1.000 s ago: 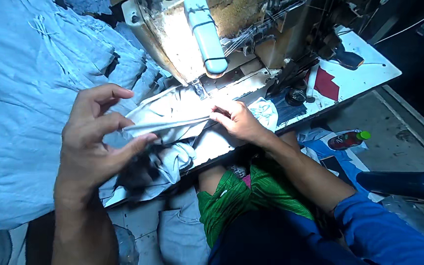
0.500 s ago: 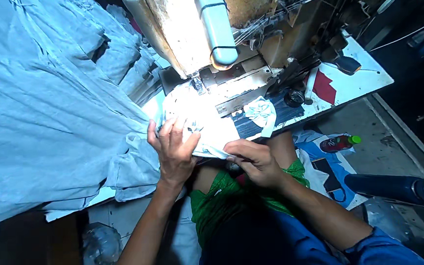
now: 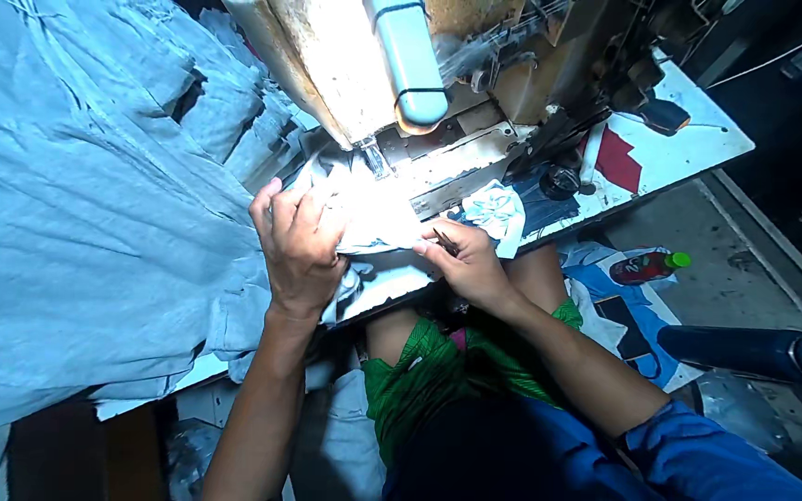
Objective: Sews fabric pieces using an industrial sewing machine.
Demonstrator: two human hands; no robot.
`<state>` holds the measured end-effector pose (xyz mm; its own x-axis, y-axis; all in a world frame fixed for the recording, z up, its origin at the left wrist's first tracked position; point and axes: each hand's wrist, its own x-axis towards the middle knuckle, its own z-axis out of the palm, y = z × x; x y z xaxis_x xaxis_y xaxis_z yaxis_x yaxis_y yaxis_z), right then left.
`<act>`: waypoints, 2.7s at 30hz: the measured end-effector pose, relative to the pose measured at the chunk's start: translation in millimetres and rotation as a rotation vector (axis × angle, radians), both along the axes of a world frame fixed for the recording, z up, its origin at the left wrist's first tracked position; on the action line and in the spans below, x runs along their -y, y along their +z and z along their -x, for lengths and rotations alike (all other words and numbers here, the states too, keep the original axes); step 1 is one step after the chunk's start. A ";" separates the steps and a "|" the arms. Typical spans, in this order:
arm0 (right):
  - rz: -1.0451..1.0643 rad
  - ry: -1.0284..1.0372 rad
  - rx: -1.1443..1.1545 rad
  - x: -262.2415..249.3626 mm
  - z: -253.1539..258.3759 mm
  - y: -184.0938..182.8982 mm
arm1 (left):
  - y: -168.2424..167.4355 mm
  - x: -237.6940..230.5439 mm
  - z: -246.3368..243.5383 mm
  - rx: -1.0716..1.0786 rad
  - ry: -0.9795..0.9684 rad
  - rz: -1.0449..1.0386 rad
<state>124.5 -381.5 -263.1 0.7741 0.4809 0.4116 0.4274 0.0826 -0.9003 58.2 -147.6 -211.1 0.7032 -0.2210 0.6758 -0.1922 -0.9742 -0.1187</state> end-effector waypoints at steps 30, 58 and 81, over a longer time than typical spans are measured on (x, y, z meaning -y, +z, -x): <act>-0.039 0.110 0.137 -34.1 -53.5 15.2 | 54.0 -65.8 24.2 -0.478 -0.086 0.111; -0.058 0.191 0.111 42.1 32.5 -10.5 | -27.9 37.2 36.8 -0.090 0.057 0.030; -0.017 -0.043 0.073 -24.4 -17.2 9.9 | 8.6 25.4 10.7 -0.157 0.029 0.194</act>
